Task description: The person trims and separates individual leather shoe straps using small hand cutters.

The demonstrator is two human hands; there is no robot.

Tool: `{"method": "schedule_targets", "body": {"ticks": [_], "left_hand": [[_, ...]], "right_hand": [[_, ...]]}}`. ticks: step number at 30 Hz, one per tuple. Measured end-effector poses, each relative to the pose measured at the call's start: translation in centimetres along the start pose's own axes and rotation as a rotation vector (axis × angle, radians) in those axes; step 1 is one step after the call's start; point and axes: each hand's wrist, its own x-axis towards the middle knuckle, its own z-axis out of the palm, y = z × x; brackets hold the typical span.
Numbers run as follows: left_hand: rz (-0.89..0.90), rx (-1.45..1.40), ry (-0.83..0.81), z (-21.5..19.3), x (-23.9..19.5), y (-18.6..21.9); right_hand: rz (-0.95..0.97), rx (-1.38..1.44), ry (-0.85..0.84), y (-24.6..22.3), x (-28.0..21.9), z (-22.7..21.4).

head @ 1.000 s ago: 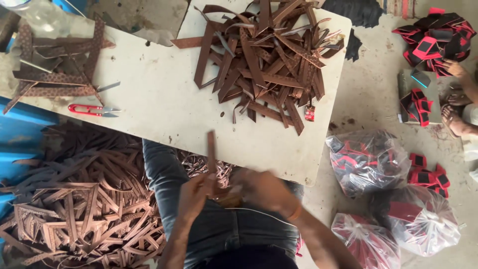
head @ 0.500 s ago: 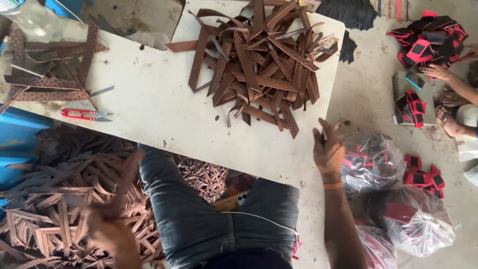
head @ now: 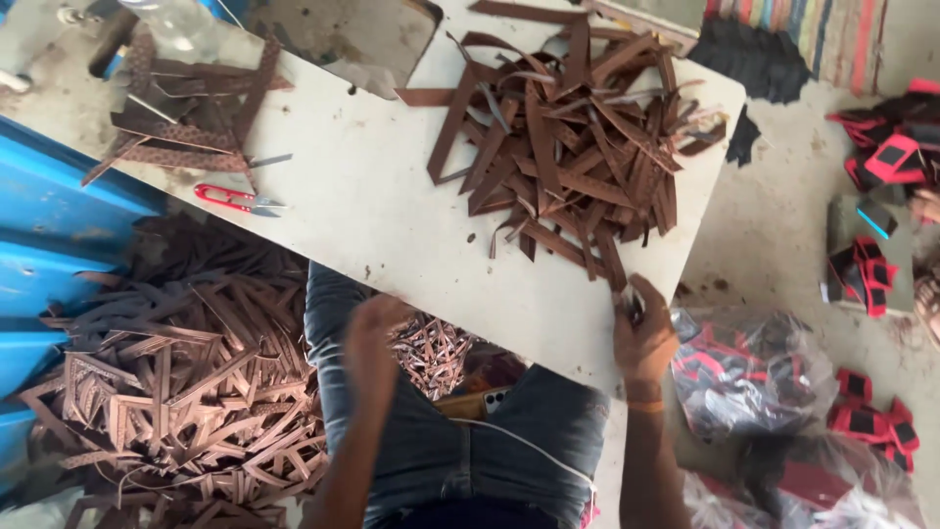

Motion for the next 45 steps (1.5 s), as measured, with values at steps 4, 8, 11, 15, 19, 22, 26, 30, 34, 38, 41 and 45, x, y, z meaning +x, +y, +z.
{"method": "schedule_targets", "body": {"ticks": [4,8,11,15,19,22,26,30,34,38,41,45], "left_hand": [[0.392,-0.154,-0.446,10.5,3.4,0.4],[0.827,0.358,-0.501,20.6,3.8,6.4],[1.157,0.746,-0.452,27.0,5.9,6.4],[1.381,1.293,-0.471,31.7,9.2,4.5],[1.212,1.243,-0.651,29.5,6.8,2.2],[1.361,1.031,-0.648,23.0,2.6,0.9],[1.195,0.889,-0.751,14.7,-0.7,-1.3],[1.231,0.758,-0.629,10.0,-2.1,-1.5],[0.659,0.382,-0.548,8.3,-5.2,-2.5],[0.233,0.039,-0.555,7.9,-5.3,-4.8],[0.281,0.283,-0.662,8.5,-4.2,-2.4],[0.502,0.695,-0.65,9.6,-0.1,-1.6]], "right_hand": [[-0.002,-0.078,0.032,-3.4,0.4,-0.5],[-0.007,-0.054,0.026,-3.5,0.6,-0.8],[0.085,-0.029,-0.016,-3.7,0.8,-1.2],[0.136,-0.016,-0.044,-3.7,0.9,-1.4],[0.067,-0.004,0.012,-2.8,0.6,-1.4],[0.233,0.161,0.073,-1.3,-0.6,-1.1],[0.555,0.622,-0.184,-0.7,-1.1,-1.3],[0.916,0.819,-0.405,-6.4,-2.0,-1.6],[0.935,1.102,-0.256,-7.4,-6.3,-0.3],[0.825,1.122,-0.236,-10.0,-9.2,0.0],[0.844,1.098,-0.375,-10.7,-10.2,0.2],[0.946,1.03,-0.748,-10.8,-9.3,-0.5]]}}
